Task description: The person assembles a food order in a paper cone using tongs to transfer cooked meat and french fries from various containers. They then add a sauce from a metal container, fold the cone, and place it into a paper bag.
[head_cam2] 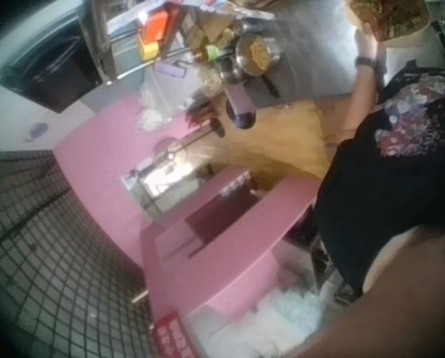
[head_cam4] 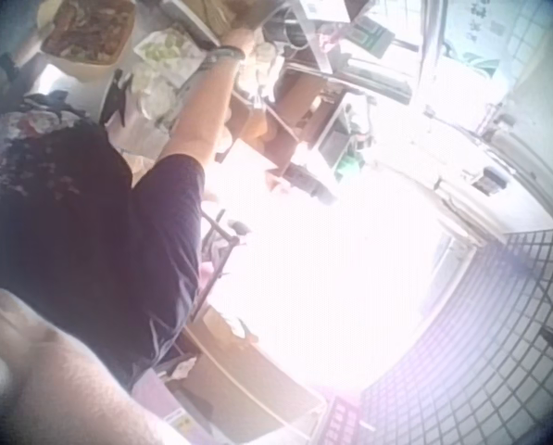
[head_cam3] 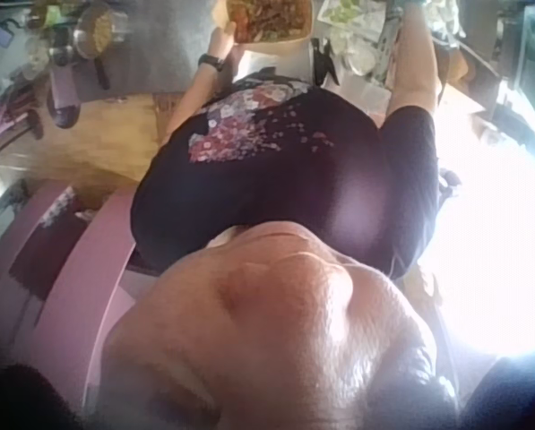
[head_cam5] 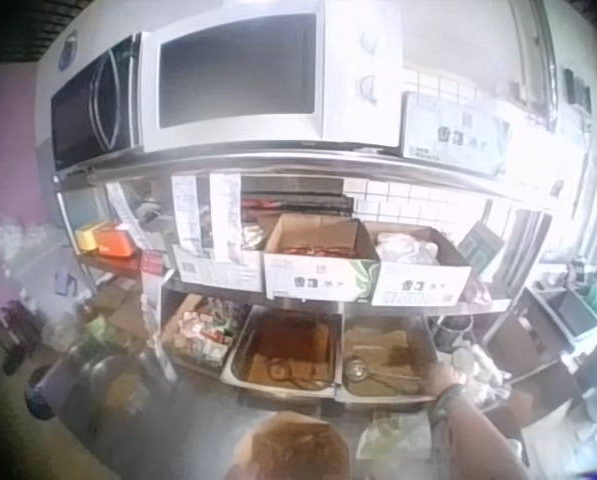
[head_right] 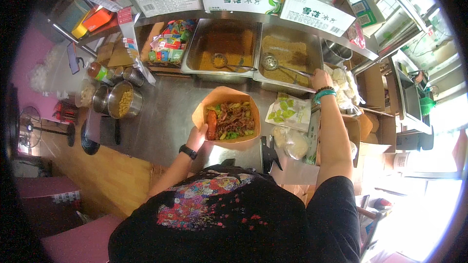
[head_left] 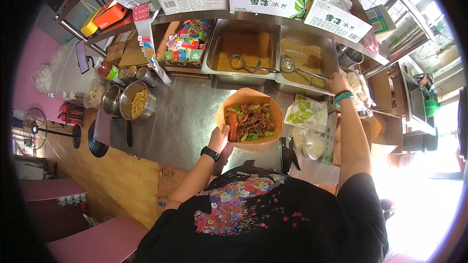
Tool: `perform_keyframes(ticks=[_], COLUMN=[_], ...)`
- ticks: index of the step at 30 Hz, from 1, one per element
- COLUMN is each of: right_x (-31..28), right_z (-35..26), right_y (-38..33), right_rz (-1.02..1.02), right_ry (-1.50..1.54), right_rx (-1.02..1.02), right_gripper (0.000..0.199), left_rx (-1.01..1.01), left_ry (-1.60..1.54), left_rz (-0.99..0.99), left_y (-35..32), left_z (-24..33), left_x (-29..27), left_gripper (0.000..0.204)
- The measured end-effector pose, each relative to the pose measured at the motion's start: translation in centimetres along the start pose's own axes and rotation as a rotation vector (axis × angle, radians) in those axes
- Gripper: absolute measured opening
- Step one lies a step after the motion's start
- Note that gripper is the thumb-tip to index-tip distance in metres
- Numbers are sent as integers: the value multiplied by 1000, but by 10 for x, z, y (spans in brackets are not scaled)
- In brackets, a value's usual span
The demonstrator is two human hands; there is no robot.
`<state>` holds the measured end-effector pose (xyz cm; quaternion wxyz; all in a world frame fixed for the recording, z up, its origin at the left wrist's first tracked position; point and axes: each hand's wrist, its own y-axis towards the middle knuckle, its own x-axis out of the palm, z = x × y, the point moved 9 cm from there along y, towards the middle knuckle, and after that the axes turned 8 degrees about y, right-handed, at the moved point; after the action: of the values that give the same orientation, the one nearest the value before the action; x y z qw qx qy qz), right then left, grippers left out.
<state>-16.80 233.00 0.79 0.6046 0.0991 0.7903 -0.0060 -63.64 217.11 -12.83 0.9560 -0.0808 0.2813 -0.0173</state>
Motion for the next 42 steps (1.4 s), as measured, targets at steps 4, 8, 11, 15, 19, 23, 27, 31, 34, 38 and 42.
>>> perform_keyframes(ticks=[4,8,11,15,19,23,27,31,34,38,42], right_x=[-22,12,40,42,-4,-11,7,-1,-24,-52,-50], right_z=[-22,-33,-22,-24,-57,-75,-65,-62,-70,-78,-62], right_y=[16,29,31,61,73,66,60,36,12,-13,-14], right_rz=[247,111,-3,-120,-69,9,-109,-185,-239,-387,-417], right_ry=[316,1260,1279,1215,611,-177,-262,-253,-101,142,377], right_rx=[-204,96,476,256,-131,-551,-614,-609,-570,-298,-128], right_gripper=[23,32,29,31,25,23,21,19,20,27,31], left_rx=[-2,66,53,30,66,45,79,46,88,56,-4], left_ry=[8,-32,48,19,0,79,50,29,-15,20,60], left_rz=[2,54,23,-10,71,32,31,40,73,57,-54], left_y=[-2,0,0,-1,-7,-2,0,-3,-4,-1,1], left_z=[1,-1,11,8,14,9,14,12,14,1,14], left_x=[0,0,-3,-1,-6,-3,-3,-3,-4,0,1], left_gripper=[33,33,33,34,34,36,31,35,35,33,30])
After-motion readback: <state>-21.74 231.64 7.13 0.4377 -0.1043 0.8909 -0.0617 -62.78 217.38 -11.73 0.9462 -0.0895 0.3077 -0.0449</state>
